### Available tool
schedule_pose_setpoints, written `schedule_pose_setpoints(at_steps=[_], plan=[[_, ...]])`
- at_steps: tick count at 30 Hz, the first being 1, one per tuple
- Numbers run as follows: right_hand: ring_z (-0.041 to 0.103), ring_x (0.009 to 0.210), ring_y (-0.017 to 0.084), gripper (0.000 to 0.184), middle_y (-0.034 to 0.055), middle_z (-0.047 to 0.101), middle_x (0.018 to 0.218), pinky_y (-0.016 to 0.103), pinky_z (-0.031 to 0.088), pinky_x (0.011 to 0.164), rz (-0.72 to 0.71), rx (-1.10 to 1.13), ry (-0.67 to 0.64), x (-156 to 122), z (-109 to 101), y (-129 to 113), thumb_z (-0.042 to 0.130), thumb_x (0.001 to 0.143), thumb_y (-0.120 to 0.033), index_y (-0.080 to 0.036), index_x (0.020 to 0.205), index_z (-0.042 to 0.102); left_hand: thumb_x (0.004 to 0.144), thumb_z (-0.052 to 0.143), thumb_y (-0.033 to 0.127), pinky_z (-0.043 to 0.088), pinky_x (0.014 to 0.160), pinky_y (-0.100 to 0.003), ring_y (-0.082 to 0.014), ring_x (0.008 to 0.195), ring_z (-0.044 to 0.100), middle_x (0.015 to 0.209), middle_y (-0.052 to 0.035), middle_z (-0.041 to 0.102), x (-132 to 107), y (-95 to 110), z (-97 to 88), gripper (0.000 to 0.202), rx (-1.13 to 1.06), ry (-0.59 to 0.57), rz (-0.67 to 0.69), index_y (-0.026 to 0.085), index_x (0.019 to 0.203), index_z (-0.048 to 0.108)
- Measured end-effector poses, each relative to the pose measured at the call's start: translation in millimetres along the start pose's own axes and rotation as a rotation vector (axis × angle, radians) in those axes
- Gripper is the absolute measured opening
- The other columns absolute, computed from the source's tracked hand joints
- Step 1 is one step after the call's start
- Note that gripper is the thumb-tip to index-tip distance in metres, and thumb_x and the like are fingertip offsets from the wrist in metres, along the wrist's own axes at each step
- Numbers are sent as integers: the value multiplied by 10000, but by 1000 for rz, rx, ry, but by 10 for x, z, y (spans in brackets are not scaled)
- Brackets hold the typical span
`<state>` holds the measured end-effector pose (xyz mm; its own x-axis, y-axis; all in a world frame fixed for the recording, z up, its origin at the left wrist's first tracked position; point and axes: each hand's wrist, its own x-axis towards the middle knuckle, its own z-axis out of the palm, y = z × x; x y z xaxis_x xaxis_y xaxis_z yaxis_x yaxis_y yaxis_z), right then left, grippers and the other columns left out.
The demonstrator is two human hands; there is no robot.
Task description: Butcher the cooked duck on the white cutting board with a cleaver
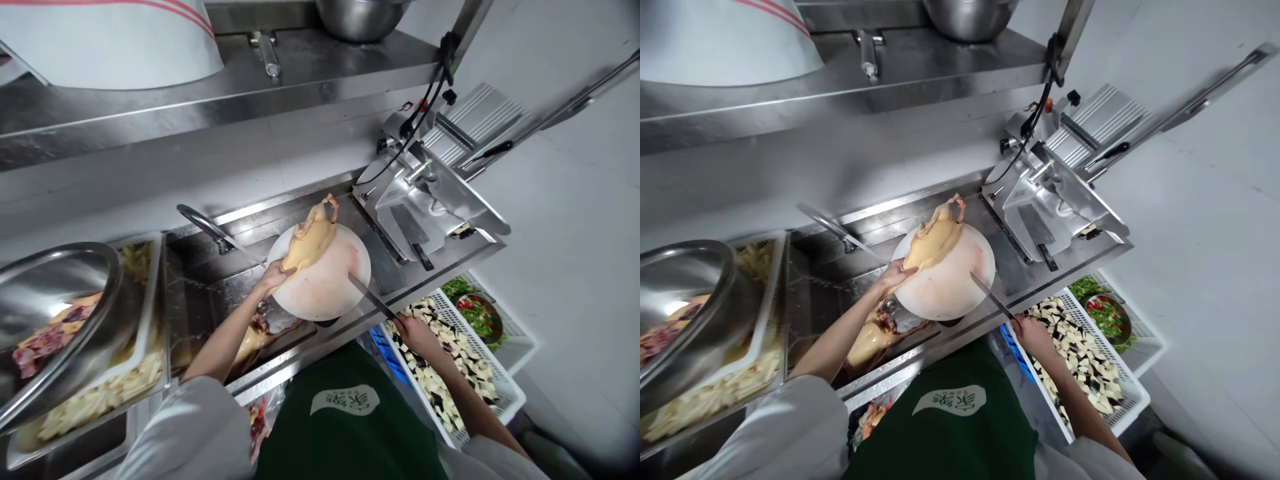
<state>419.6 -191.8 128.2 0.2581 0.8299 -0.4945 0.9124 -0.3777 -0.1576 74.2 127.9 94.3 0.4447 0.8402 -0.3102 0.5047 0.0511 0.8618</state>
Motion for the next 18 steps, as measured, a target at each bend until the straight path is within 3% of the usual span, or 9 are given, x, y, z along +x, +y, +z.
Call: schedule_pose_setpoints(at_steps=[4, 8, 13, 18], plan=[[725, 976, 259, 363, 148, 770, 979, 295, 429, 786, 8, 28, 13, 85, 59, 44, 375, 1091, -301, -144, 1089, 702, 751, 679, 570, 527, 760, -304, -255, 864, 684, 943, -59, 758, -141, -67, -259, 474, 390, -174, 134, 174, 1009, 719], [725, 956, 250, 360, 145, 770, 988, 283, 430, 764, 79, 106, 54, 142, 113, 62, 387, 1085, -302, -147, 1057, 710, 888, 556, 506, 515, 823, -319, -273, 932, 694, 1028, -74, 763, -334, -157, -372, 402, 723, -276, 136, 213, 1126, 695], [722, 898, 234, 325, 138, 764, 932, 272, 425, 750, 126, 219, 102, 200, 206, 101, 425, 1061, -260, -149, 963, 715, 945, 480, 308, 469, 994, -433, -356, 1128, 669, 1247, -188, 704, -362, -83, -434, 453, 1111, -174, 119, 167, 1356, 610], [707, 855, 228, 295, 128, 762, 913, 271, 399, 713, 190, 271, 114, 170, 275, 189, 451, 1055, -268, -158, 957, 706, 919, 469, 200, 385, 1112, -513, -375, 1276, 575, 1323, -193, 639, -10, 55, -452, 456, 1258, 47, 94, 178, 1355, 601]])
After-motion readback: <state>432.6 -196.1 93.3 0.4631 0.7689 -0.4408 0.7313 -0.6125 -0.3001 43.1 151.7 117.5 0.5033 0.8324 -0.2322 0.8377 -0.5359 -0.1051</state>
